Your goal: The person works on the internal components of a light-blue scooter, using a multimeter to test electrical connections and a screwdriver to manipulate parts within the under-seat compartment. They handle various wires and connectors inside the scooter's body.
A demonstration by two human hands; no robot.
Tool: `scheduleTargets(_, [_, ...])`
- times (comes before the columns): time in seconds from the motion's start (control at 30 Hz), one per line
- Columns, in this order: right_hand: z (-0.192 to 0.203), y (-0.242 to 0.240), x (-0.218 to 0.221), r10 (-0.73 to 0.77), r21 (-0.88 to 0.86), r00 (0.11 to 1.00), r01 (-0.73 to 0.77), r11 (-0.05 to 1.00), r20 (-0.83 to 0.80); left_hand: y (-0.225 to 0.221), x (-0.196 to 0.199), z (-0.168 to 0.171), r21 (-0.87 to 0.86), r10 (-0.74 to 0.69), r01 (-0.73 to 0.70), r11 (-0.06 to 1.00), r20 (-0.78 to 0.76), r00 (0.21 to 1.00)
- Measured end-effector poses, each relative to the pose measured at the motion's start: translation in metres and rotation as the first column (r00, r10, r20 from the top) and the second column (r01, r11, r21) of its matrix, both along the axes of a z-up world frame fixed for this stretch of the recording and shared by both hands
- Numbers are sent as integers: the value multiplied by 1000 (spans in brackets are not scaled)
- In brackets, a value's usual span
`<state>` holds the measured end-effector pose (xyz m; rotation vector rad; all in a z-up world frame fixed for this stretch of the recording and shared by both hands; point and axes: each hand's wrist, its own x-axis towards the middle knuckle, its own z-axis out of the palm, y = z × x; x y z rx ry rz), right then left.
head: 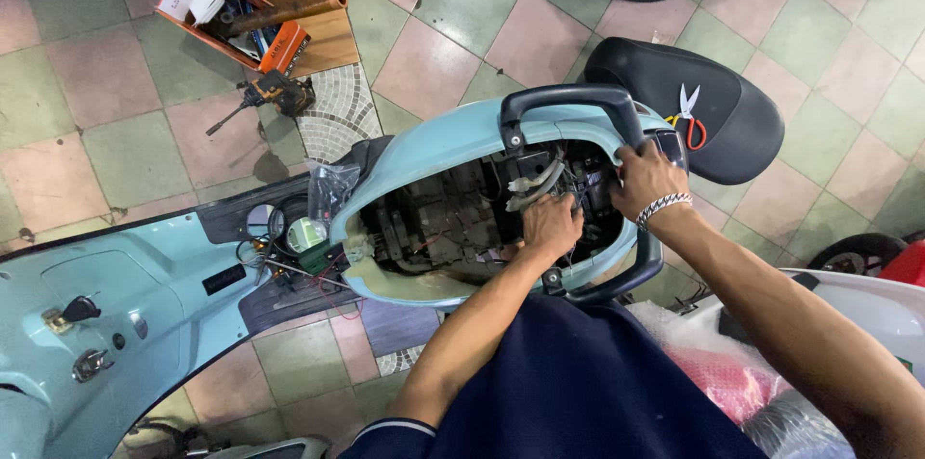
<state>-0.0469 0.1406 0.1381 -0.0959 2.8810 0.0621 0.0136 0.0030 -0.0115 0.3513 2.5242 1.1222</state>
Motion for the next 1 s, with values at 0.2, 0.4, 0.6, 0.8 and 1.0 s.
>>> scheduleTargets(0.2, [-20,13,3,-135,180,971,99,979,198,-1,2,0,12,5,-5,1000,-8,1000])
scheduleTargets(0.4, [-8,1,-4,-322,191,877,269,944,357,-2,2,1,23,24,-24,999,-11,1000])
scheduleTargets(0.6, [6,-4,-2,-75,8,994,75,997,83,-2,2,4,17,9,-9,1000,-5,1000])
scheduleTargets(0.8, [-1,-5,-3,-193,159,951,158,975,240,-2,2,3,33,2,-1,999,-25,1000])
scheduleTargets(1.0, [-5,-4,-2,-253,146,920,218,965,299,-4,4,5,78,43,-42,996,-13,999])
